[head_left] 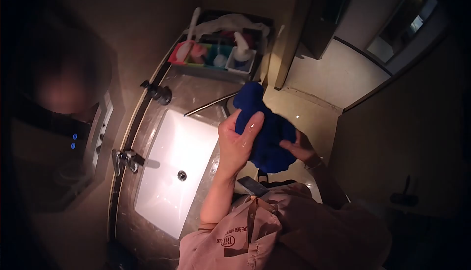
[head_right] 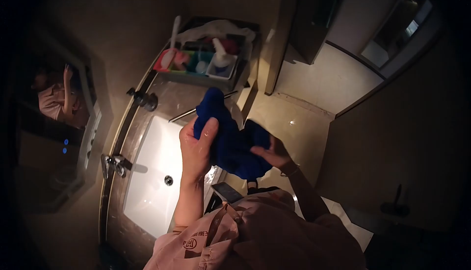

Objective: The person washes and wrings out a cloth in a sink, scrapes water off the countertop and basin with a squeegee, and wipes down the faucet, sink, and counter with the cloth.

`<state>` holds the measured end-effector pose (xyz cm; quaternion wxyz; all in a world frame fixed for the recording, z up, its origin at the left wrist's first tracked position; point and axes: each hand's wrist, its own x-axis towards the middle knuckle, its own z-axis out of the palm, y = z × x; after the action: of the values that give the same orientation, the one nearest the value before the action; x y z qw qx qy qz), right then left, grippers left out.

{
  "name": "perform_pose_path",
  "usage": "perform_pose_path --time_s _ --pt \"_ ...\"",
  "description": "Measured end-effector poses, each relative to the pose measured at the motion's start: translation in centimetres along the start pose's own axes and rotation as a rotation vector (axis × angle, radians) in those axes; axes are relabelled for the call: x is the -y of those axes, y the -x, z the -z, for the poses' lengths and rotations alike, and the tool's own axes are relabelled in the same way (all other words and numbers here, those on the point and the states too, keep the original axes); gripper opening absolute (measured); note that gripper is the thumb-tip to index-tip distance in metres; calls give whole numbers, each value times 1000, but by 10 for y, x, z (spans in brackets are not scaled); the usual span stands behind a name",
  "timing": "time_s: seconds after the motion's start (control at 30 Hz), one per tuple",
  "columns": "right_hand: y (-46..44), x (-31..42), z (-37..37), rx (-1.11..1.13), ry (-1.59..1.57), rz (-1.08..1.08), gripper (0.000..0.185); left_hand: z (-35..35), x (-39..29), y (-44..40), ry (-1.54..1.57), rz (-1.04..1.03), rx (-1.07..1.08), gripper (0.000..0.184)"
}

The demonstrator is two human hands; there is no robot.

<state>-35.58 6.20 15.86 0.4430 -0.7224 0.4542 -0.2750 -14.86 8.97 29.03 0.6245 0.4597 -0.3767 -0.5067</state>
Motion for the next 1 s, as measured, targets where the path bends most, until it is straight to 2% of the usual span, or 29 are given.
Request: perform_pose_path --time_s 0.07,0.13,0.27,0.33,0.43,0.5,0.57,0.6,0.63,0.67,0.7,0.73,0.77,0.8,0.83,0.9,0.93,1.0 --pt "5 -55 28 -134 103 47 75 -33 0 -23 130 -8 7 21" --pt "6 -63 51 -102 -324 -100 74 -65 0 -44 228 -6 30 23" --pt "5 -76 60 -105 -1131 -313 73 -119 13 -78 238 -44 223 20" --pt "5 -87 59 -119 -1324 -350 73 -137 25 -95 174 -130 252 19" --pt "-5 -99 70 -50 -1441 -397 73 -147 43 -145 177 -118 55 22" --pt "-17 -102 92 42 -1400 -420 72 -142 60 -181 340 -71 -31 27" --pt "-35 -98 120 71 -1245 -406 72 -129 89 -217 171 -137 -161 29" --pt "-46 -90 133 -11 -965 -381 72 -120 99 -230 50 -104 -144 32" --pt "-55 -75 142 -173 -524 -391 70 -111 106 -239 -69 -65 -119 35" --pt "-72 -50 151 -299 -250 -337 63 -105 122 -247 -183 -27 -91 39" --pt "-81 -51 158 -378 -162 -319 61 -89 183 -259 -456 -38 -36 48" --pt "-93 -54 167 -452 -75 -289 59 -70 206 -268 -628 -73 301 48" --pt "-106 -57 175 -520 9 -255 58 -65 201 -268 -900 95 547 45" --pt "-120 -58 179 -550 -55 -264 57 -61 213 -265 -1053 150 655 42" --pt "-134 -61 182 -508 -55 -252 56 -55 225 -262 -1084 165 760 46" --pt "-160 -68 189 -437 -56 -229 55 -51 230 -263 -905 181 792 54" --pt "-171 -68 191 -358 -52 -213 55 -59 217 -268 -818 307 807 73" --pt "-195 -59 194 -176 -49 -174 55 -76 208 -274 -807 72 700 87"
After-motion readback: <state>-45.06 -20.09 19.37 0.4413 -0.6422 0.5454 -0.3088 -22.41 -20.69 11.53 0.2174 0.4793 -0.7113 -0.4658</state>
